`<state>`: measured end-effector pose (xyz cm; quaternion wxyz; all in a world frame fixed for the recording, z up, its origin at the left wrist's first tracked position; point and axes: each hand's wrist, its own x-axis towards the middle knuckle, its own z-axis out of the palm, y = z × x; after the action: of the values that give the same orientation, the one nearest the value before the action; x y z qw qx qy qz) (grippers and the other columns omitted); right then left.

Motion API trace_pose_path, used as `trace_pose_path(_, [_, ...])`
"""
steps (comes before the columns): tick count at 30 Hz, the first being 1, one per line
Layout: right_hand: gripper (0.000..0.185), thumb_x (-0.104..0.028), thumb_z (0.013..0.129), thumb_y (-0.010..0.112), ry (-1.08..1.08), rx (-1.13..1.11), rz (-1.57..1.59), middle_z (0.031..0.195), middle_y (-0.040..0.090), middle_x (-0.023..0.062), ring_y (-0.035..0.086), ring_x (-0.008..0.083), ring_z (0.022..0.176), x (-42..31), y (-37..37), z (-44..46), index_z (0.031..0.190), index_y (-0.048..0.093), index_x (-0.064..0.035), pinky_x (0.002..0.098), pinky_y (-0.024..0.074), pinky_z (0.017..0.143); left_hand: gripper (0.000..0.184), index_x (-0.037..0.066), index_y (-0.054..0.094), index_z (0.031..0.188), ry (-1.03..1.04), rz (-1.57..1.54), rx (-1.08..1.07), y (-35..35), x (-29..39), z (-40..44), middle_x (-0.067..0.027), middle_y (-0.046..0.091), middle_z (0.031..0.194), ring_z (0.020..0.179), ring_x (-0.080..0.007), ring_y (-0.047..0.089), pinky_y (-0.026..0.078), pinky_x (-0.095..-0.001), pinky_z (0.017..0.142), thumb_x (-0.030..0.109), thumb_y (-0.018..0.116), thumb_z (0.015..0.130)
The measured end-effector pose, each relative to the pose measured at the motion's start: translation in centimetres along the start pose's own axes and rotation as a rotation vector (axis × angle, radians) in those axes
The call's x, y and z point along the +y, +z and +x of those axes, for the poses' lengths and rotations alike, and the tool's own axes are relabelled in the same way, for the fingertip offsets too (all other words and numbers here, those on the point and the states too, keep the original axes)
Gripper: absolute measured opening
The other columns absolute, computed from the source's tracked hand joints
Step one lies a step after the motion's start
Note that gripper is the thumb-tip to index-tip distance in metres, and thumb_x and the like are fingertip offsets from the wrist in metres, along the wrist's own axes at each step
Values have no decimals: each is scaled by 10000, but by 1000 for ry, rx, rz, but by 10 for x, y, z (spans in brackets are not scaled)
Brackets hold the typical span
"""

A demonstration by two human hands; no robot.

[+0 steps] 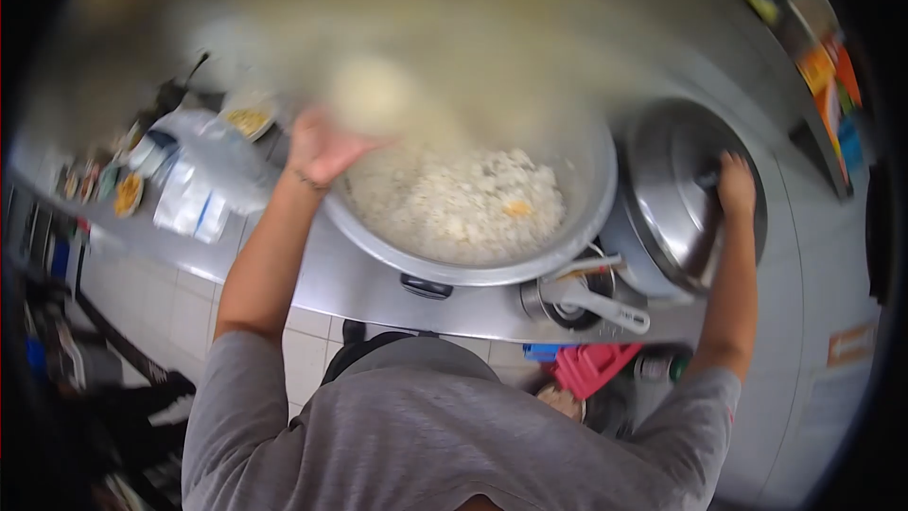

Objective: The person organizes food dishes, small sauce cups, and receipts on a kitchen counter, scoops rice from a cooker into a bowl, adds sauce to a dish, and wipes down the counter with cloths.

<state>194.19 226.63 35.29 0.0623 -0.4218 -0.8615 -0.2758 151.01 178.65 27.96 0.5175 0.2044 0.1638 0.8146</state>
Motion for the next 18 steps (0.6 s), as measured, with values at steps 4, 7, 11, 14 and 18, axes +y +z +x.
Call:
trace_pose_path(4, [395,-191,948,329,141,175,614,1225,563,212,507,330,1178,31,-23,0,1194,571,0,367,371,1008,893,78,243,1436,4,-44,-55,1,1,5,-180,261,1479,1366,-385,230,200,-634,1071,594,531,766])
trace_pose_path(7, [426,-252,962,351,139,188,792,1221,572,201,526,296,1153,25,-59,30,1184,574,35,332,375,993,1060,95,214,1452,26,50,-109,1,1,5,-172,241,1491,1369,-386,222,214,-630,1065,801,471,704])
trace_pose_path(11, [429,-265,960,367,-107,344,698,1195,587,190,537,283,1128,-84,-131,29,1169,582,43,331,371,987,1122,112,202,1457,99,19,-164,3,7,-13,-170,241,1489,1361,-390,243,228,-633,1055,897,273,658])
trace_pose_path(14, [485,-337,902,466,-112,114,1188,1183,592,198,537,283,1125,-195,-187,20,1141,587,68,328,367,975,1131,112,210,1453,185,-72,-153,6,8,-36,-172,253,1484,1349,-390,273,239,-627,1053,907,211,649])
trace_pose_path(18, [251,-73,861,405,-558,359,516,1035,620,193,559,357,1026,-299,-203,9,985,611,-3,429,436,886,1094,117,204,1456,291,-139,-60,3,25,-106,-173,243,1490,1354,-396,260,218,-625,1059,887,230,679])
